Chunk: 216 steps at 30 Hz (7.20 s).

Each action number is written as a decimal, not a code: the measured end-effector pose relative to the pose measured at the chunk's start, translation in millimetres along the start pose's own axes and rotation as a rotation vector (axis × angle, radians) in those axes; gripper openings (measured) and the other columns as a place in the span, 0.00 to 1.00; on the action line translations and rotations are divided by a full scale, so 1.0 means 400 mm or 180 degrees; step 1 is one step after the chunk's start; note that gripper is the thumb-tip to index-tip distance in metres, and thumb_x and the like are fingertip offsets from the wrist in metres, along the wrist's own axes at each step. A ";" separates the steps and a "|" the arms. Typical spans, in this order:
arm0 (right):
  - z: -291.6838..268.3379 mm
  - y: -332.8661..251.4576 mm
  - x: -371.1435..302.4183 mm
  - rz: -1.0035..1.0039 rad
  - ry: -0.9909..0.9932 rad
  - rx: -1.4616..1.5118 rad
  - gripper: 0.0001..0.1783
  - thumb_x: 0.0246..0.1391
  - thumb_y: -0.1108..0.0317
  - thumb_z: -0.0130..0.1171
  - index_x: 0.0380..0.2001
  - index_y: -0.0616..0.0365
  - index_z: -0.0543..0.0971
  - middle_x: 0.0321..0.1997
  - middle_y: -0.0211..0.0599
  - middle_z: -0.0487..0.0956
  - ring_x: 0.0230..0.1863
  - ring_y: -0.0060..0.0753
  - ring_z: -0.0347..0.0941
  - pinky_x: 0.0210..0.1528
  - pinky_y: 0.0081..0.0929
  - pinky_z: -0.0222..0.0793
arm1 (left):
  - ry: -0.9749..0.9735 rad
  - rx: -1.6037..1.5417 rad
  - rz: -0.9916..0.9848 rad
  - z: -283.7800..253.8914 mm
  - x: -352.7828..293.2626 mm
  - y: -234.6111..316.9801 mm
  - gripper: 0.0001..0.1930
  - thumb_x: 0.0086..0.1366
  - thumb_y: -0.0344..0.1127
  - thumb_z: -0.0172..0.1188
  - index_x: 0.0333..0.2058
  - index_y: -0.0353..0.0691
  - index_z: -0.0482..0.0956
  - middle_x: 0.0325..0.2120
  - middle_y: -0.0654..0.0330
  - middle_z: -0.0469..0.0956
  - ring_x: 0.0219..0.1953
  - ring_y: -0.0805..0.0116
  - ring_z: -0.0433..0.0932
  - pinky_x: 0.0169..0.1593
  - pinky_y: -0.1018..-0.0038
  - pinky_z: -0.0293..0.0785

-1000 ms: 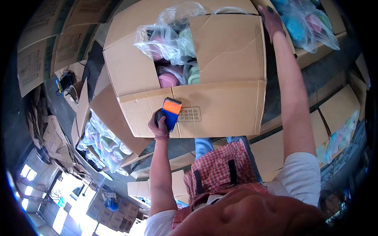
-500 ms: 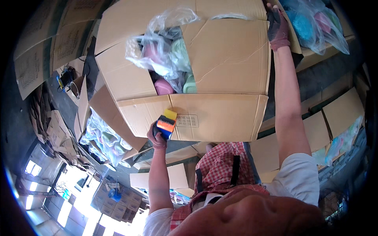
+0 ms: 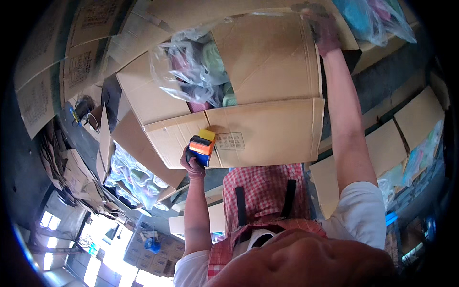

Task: The person uses a handheld tape dispenser to seal multiple cardboard boxes filled with plastic containers. They repeatedly fold the flaps and apply tape to the seams of each box in a warehouse setting.

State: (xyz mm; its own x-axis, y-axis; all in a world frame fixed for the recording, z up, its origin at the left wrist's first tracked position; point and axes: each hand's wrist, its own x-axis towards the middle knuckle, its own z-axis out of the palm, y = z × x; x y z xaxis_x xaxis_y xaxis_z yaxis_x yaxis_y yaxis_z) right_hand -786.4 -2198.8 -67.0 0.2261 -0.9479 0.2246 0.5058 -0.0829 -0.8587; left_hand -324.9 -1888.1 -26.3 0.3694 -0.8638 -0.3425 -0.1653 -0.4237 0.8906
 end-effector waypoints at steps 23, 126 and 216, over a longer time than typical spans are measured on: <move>0.095 0.012 -0.686 0.0959 0.4134 -0.0725 0.28 0.48 0.50 0.49 0.52 0.49 0.66 0.53 0.31 0.66 0.55 0.30 0.60 0.56 0.32 0.53 | -0.1608 0.0565 0.0258 0.297 0.295 0.262 0.14 0.50 0.38 0.54 0.29 0.30 0.73 0.22 0.65 0.70 0.25 0.77 0.66 0.30 0.83 0.63; 0.622 0.206 -0.132 0.2790 -0.0416 -0.3941 0.35 0.38 0.49 0.54 0.51 0.50 0.63 0.53 0.46 0.63 0.59 0.47 0.51 0.58 0.49 0.42 | 0.1193 -0.0440 -0.0058 -0.057 0.262 0.100 0.28 0.36 0.23 0.61 0.43 0.30 0.71 0.36 0.58 0.73 0.36 0.65 0.71 0.44 0.72 0.67; -1.156 -0.836 -0.202 0.1666 0.1954 0.0651 0.18 0.40 0.67 0.55 0.38 0.58 0.70 0.31 0.34 0.73 0.30 0.32 0.70 0.33 0.27 0.69 | 0.0026 -0.0455 -0.0627 1.541 0.453 0.853 0.11 0.49 0.28 0.57 0.34 0.31 0.75 0.30 0.59 0.74 0.34 0.69 0.72 0.44 0.76 0.66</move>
State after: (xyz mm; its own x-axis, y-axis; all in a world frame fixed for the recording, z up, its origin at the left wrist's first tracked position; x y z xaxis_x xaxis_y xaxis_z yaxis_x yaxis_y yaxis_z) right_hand -1358.8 -2236.8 -11.2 0.0097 -0.8526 -0.5224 0.6162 0.4165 -0.6684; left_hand -878.0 -2357.1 30.8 0.3892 -0.7658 -0.5119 0.0417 -0.5405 0.8403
